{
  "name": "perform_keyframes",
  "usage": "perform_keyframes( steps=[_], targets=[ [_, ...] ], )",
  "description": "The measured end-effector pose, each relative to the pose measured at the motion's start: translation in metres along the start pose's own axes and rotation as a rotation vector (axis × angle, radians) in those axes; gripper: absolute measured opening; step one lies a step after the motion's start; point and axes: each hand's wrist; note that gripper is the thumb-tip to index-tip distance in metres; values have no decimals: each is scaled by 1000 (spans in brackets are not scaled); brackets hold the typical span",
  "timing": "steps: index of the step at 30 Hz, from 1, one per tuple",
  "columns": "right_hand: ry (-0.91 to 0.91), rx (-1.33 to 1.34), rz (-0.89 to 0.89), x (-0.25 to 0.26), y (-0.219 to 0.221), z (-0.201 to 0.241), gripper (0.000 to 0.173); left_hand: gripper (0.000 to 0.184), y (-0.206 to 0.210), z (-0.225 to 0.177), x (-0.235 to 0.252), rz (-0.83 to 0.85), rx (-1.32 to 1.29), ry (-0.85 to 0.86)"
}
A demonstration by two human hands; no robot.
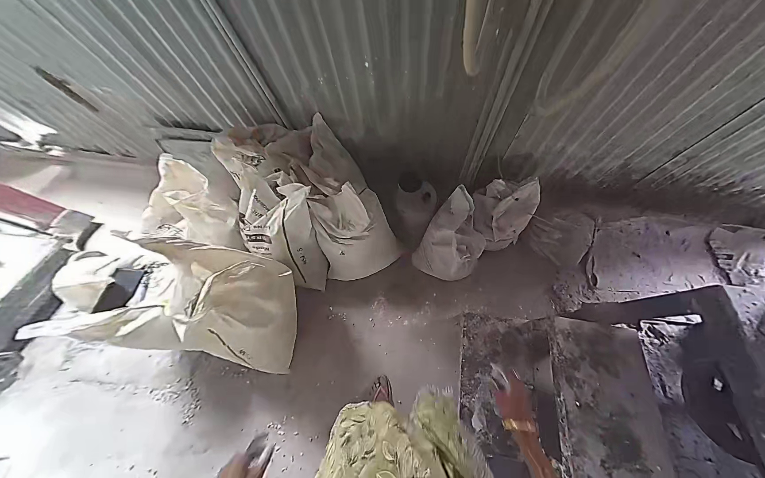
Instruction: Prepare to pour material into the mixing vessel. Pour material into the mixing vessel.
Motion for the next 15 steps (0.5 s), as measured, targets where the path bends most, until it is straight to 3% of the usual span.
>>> perform_keyframes(
  steps=[3, 7, 12, 15],
  targets=[
    [-196, -60, 125, 122, 47, 131, 49, 47, 8, -93, 111, -37, -93, 235],
    [-332, -126, 134, 332, 117, 239, 53, 46, 34, -242, 232, 75, -172, 321],
    [-375, -184, 67, 570, 230, 302, 59, 50, 100, -382, 356, 280, -131, 331],
    [-321, -384, 194, 649, 303, 310, 60, 52, 139, -426, 401, 358, -193, 284]
  ],
)
Point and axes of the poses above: each hand's wrist, its own x-axis towards the middle knuckle, its own y-axis out of the palm, z = x × y, and after that the axes turned 15 degrees about -z, right-handed
